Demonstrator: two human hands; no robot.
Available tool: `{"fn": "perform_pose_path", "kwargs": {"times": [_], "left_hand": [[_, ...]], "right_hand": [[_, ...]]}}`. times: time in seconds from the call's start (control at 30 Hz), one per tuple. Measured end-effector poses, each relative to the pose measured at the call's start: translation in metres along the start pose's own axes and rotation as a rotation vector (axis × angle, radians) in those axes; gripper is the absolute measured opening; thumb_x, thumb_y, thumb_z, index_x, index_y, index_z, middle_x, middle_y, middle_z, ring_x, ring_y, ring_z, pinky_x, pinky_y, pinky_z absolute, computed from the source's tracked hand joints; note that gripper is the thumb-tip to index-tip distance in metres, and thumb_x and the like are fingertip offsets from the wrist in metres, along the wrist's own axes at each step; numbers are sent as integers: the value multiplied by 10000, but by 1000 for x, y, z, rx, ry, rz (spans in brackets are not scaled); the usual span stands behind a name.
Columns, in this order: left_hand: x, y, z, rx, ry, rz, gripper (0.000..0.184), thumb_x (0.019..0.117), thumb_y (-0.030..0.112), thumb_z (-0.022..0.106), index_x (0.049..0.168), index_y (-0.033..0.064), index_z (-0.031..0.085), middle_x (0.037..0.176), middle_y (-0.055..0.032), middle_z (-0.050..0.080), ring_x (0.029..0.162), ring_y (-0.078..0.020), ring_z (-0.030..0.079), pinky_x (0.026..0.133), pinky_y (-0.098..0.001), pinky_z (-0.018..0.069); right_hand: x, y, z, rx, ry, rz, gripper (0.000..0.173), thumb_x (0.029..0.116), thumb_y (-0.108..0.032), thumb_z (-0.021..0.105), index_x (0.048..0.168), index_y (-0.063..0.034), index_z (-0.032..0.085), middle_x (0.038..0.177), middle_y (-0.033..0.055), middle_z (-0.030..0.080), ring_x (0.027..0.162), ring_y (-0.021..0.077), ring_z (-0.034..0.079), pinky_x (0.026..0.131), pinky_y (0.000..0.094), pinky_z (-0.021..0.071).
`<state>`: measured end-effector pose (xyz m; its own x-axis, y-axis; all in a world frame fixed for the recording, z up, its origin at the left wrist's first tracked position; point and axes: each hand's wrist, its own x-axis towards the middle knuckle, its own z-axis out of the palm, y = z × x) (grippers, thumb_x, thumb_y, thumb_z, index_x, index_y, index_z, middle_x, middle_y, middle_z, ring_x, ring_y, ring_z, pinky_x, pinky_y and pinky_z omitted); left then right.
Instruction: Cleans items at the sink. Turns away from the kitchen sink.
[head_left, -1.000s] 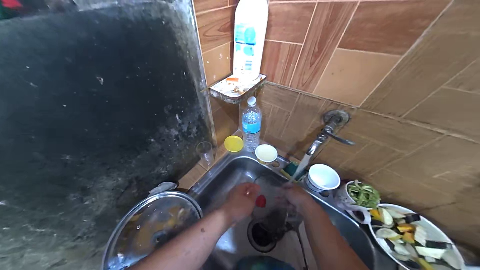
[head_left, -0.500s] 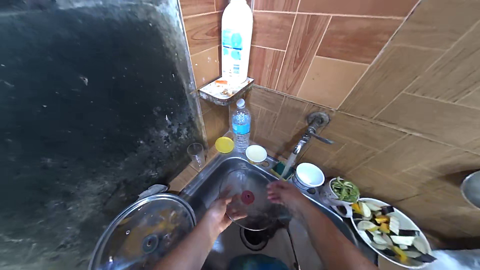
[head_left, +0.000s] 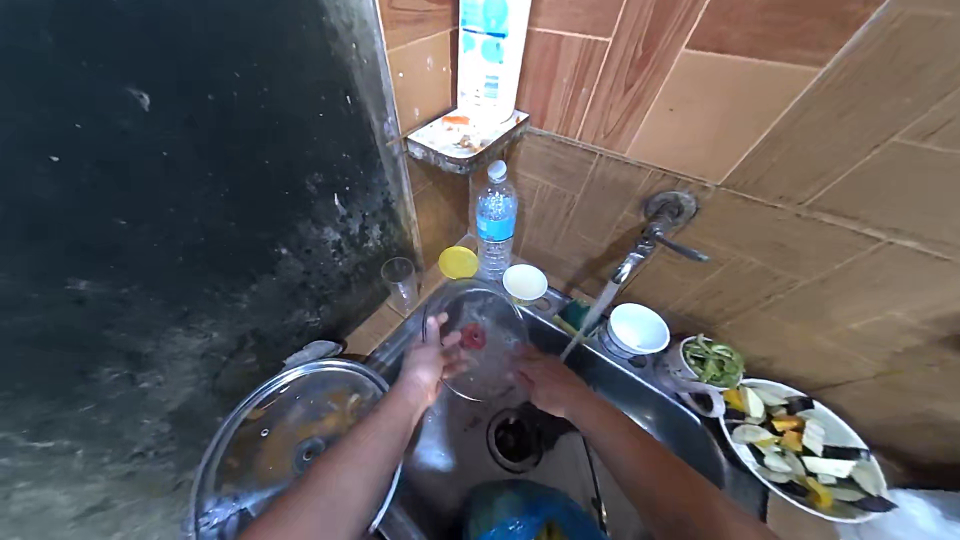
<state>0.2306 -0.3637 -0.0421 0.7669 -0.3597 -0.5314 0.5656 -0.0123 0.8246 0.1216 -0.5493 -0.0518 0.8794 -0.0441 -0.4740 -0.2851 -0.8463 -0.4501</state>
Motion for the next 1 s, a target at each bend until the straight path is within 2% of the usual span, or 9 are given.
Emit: {"fn": "perform_pose_path", "kwargs": {"times": [0.07,0.17,0.27,0.4,0.53,0.63,0.7,0.87,1.0], "left_hand": [[-5,17,-7,101,48,86,525,1110,487,304,1512,180,447,1252,-152,677,945,-299,719,782,-457,596],[-18,32,-10,237,79,255,461,1120,392,367,1485,149,511,1297,-138,674,1027,-285,712,841,-460,590],[-28,31,-17,493,92,543,378,1117,272,439,1394,56,579,1223,-142,715,1034,-239,732,909,-446,601],[-42,34,-24,756,179,962,322,1076,159,532,1372,79,631,1120,-80,753,939,-139,736,874,-352,603],[-49,38,-25,757,230,830,357,1099,206,491,1412,80,605,1144,-117,745,930,-190,723,845,-406,580],[-50,36,-27,661,214,598,408,1117,287,440,1450,85,560,1218,-122,726,1041,-231,730,924,-464,586],[-51,35,-29,569,197,485,410,1117,321,428,1450,119,555,1241,-92,721,1064,-218,735,914,-460,614],[-61,38,-39,420,182,343,397,1114,346,429,1423,144,576,1231,-96,712,1042,-235,732,876,-471,619],[-58,34,-40,396,225,366,393,1112,345,435,1423,158,586,1230,-97,713,1054,-230,730,876,-461,620]], "right_hand": [[11,12,0,135,82,220,417,1092,-193,469,1476,-50,543,1513,195,526,1395,360,513,1168,546,396],[41,29,14,743,199,461,351,1094,-145,476,1403,2,558,1271,214,649,1078,287,687,948,435,563],[55,35,27,1333,342,592,296,1087,-99,461,1343,34,527,1056,166,654,844,205,679,768,343,587],[49,50,42,1604,490,747,253,1071,-98,485,1283,37,509,954,147,608,745,187,638,679,318,575],[44,58,62,1305,318,648,349,1080,-107,484,1385,63,483,1136,201,627,908,228,671,812,358,583],[50,46,116,525,-146,431,464,997,-238,669,1396,-20,578,1328,211,644,1202,311,648,1045,481,519],[56,25,152,185,-250,277,541,917,-255,751,1397,-58,597,1388,232,604,1315,398,563,1113,578,445],[59,7,176,39,-285,274,372,1002,-156,598,1346,-22,642,1411,227,600,1348,395,543,1136,550,429],[57,-5,179,-6,-370,310,394,1016,-158,582,1362,29,605,1441,245,570,1366,398,531,1140,542,428]]}}
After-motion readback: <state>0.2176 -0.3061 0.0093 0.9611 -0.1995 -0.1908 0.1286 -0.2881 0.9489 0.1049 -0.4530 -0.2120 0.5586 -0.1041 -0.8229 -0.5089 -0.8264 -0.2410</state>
